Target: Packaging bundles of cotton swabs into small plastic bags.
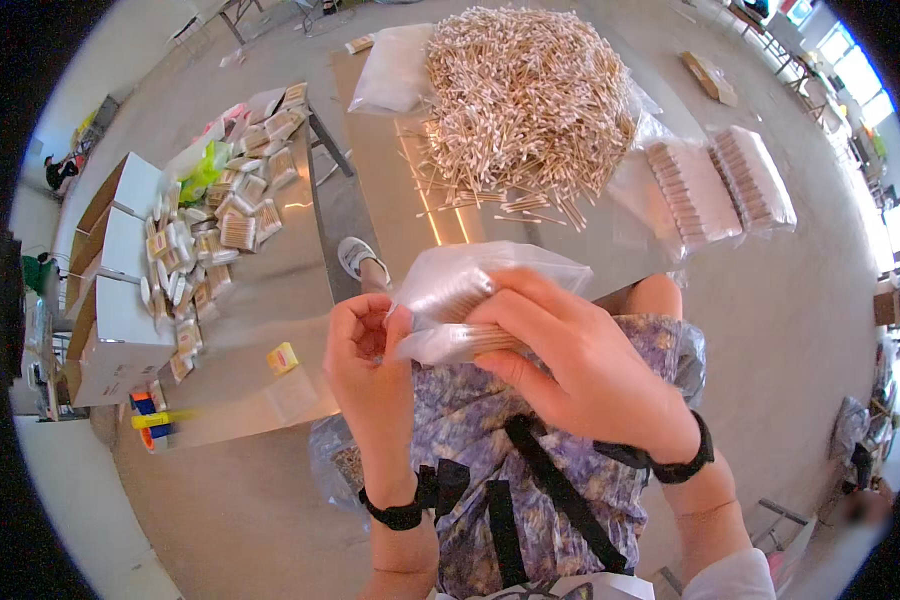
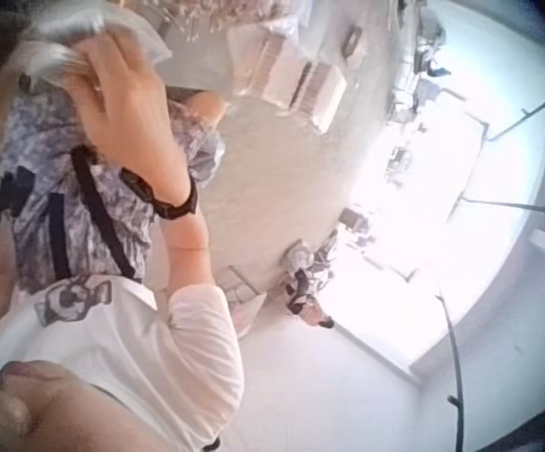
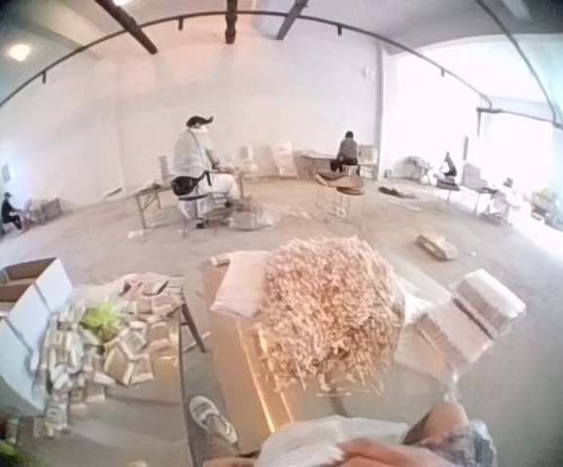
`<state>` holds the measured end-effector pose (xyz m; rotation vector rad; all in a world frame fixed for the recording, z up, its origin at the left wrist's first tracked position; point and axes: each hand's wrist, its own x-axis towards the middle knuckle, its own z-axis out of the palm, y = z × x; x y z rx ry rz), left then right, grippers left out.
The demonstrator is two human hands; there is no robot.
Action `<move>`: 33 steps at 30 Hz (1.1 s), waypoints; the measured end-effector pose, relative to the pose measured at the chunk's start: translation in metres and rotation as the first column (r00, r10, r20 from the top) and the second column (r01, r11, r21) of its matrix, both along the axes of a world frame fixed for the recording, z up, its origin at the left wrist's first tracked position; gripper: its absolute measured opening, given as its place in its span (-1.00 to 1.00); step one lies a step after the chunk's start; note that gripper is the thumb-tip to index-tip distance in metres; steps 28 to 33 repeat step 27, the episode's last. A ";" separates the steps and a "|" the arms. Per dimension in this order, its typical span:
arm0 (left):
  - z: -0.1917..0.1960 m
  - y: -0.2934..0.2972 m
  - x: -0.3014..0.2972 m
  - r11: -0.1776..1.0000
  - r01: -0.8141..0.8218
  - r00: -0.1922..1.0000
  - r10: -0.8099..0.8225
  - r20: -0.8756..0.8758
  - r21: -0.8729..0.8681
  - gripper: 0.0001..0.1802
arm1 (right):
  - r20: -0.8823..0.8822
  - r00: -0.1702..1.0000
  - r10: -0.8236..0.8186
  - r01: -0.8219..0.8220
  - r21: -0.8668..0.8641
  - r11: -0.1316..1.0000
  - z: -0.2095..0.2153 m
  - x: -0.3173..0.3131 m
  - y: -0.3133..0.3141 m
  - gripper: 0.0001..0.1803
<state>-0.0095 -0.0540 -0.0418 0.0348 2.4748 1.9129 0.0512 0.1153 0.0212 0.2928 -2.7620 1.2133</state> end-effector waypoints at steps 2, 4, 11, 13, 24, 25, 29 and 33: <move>0.011 0.007 -0.001 0.995 -0.028 0.999 0.032 -0.043 0.091 -0.87 | 0.179 0.984 -0.004 0.006 -0.009 1.000 0.004 -0.003 0.010 -0.73; 0.015 0.013 -0.001 0.994 0.000 0.999 0.006 -0.053 0.111 -0.87 | 0.320 0.946 -0.043 0.015 0.088 0.996 0.007 -0.006 0.019 -0.70; 0.016 0.035 0.016 0.995 -0.001 0.988 0.017 -0.153 0.101 -0.83 | 0.522 0.841 -0.143 -0.057 0.349 0.935 -0.001 -0.035 0.010 -0.71; 0.013 0.038 0.021 0.986 0.023 0.985 0.006 -0.174 0.166 -0.80 | 0.664 0.724 -0.184 0.120 0.142 0.983 -0.018 -0.037 0.016 -0.72; -0.006 0.031 0.028 0.949 0.019 0.982 0.041 -0.183 0.314 -0.68 | 0.679 0.730 -0.081 0.439 -0.375 0.816 -0.052 -0.028 0.003 -0.56; -0.010 0.027 0.027 0.953 0.012 0.984 0.042 -0.173 0.304 -0.67 | 0.649 0.753 -0.106 0.347 -0.257 0.902 -0.055 -0.030 -0.004 -0.55; -0.006 0.020 0.028 0.952 0.030 0.992 0.008 -0.123 0.303 -0.65 | 0.609 0.781 -0.137 0.249 -0.103 0.963 -0.050 -0.033 -0.012 -0.54; -0.006 0.020 0.028 0.952 0.030 0.992 0.008 -0.123 0.303 -0.65 | 0.609 0.781 -0.137 0.249 -0.103 0.963 -0.050 -0.033 -0.012 -0.54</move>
